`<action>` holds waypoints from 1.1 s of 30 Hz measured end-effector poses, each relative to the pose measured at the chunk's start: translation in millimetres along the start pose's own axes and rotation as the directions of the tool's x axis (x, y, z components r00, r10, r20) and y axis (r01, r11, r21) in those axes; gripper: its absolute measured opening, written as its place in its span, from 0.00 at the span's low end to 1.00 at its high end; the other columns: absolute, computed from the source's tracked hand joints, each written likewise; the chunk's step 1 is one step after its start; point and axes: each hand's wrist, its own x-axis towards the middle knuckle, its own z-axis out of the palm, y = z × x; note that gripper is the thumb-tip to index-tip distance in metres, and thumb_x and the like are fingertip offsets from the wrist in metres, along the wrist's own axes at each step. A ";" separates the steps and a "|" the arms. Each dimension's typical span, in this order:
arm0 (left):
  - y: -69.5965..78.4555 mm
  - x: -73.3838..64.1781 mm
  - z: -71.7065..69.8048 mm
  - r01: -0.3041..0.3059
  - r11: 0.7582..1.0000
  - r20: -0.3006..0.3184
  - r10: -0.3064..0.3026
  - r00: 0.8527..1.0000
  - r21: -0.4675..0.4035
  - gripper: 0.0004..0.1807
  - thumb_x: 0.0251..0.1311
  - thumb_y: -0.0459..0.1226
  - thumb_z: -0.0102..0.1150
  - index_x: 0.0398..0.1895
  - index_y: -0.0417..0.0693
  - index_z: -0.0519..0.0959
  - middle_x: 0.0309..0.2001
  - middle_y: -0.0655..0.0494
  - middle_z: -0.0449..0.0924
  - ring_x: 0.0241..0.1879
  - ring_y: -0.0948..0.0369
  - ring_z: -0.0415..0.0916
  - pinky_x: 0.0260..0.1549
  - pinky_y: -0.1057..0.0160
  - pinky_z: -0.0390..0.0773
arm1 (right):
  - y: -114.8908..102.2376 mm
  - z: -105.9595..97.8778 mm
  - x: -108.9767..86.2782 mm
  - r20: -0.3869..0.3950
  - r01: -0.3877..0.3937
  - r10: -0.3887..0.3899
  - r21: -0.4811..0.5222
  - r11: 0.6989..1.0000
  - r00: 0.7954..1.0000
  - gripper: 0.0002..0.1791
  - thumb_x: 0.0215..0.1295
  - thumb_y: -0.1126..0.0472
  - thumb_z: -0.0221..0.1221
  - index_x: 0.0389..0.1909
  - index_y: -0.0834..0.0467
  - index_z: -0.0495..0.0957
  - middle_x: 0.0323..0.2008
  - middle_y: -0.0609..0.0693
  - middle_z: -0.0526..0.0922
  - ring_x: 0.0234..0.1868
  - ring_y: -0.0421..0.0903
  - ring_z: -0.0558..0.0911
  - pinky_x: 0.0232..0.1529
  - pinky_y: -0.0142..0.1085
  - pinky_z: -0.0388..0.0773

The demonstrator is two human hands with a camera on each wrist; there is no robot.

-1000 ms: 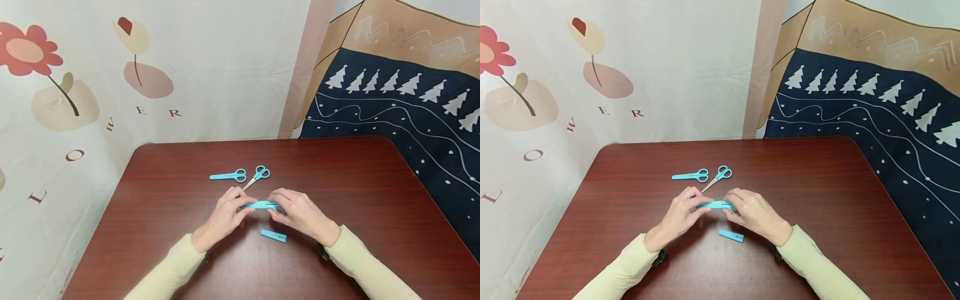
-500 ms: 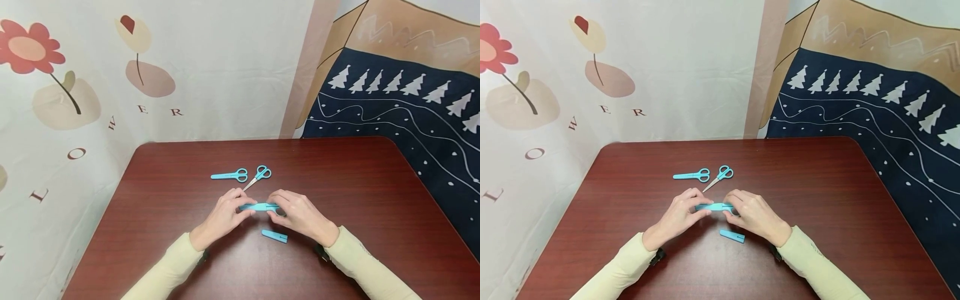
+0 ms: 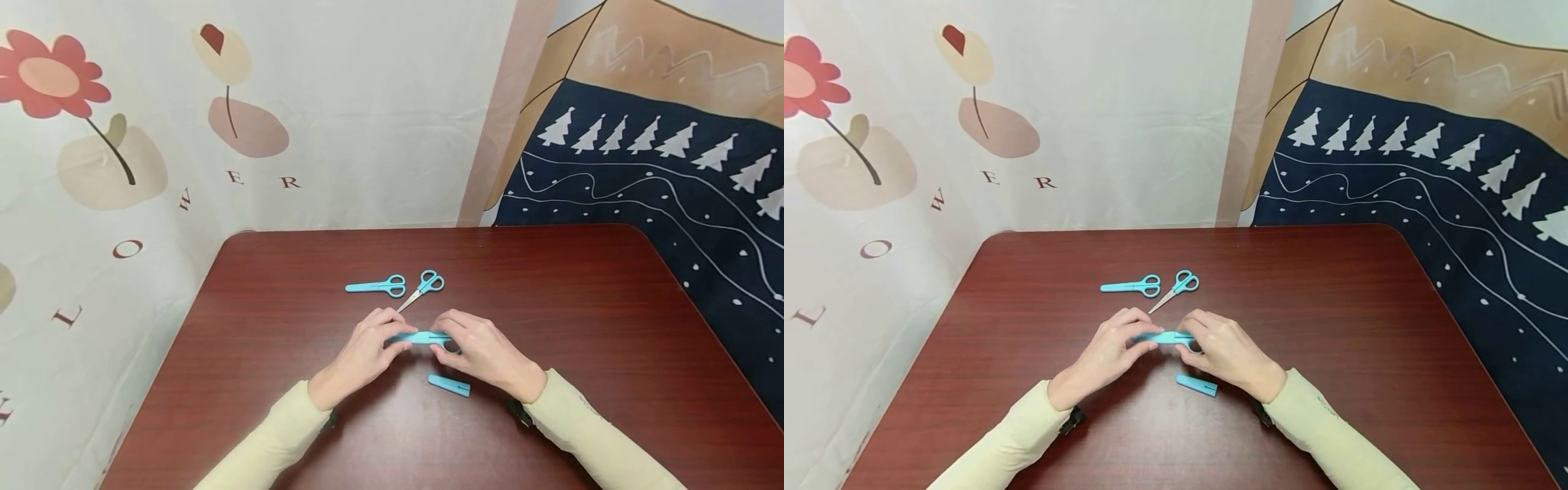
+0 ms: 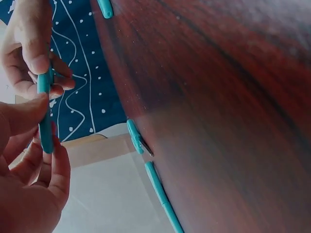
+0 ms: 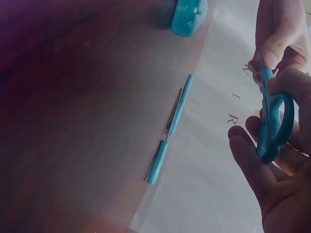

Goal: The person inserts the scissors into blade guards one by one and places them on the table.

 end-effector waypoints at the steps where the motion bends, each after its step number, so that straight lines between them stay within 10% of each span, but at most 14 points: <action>1: -0.1 0.0 -0.2 0.006 1.000 0.000 -0.006 1.000 0.005 0.13 0.52 0.29 0.78 0.42 0.45 0.89 0.39 0.59 0.80 0.38 0.60 0.72 0.37 0.65 0.76 | -0.6 0.0 0.4 0.009 -0.011 0.011 0.001 1.000 1.000 0.17 0.59 0.58 0.75 0.46 0.58 0.82 0.43 0.46 0.82 0.37 0.38 0.81 0.37 0.31 0.82; 11: -6.9 -9.0 -11.9 0.117 0.990 0.010 -0.118 0.993 0.079 0.12 0.54 0.29 0.77 0.41 0.48 0.88 0.38 0.62 0.80 0.39 0.62 0.72 0.37 0.62 0.76 | -0.8 -11.2 -6.4 0.098 -0.169 0.170 -0.022 0.985 0.980 0.38 0.65 0.36 0.66 0.68 0.55 0.76 0.63 0.50 0.80 0.59 0.46 0.82 0.48 0.45 0.85; 22: -28.2 -19.2 -33.8 0.246 0.965 0.043 -0.250 0.967 0.086 0.12 0.53 0.30 0.78 0.41 0.48 0.89 0.39 0.62 0.81 0.38 0.60 0.72 0.37 0.60 0.74 | 14.6 -28.4 -20.5 0.161 -0.252 0.263 -0.087 0.964 0.951 0.38 0.68 0.35 0.62 0.70 0.54 0.74 0.71 0.49 0.73 0.72 0.52 0.70 0.73 0.53 0.64; 33: -60.1 -23.1 -52.3 0.302 0.949 0.066 -0.308 0.949 0.091 0.11 0.54 0.30 0.78 0.40 0.48 0.90 0.37 0.62 0.82 0.34 0.58 0.75 0.34 0.61 0.74 | 27.0 -41.1 -34.9 0.179 -0.291 0.311 -0.128 0.948 0.933 0.40 0.67 0.36 0.62 0.73 0.55 0.72 0.75 0.51 0.69 0.75 0.56 0.66 0.74 0.60 0.57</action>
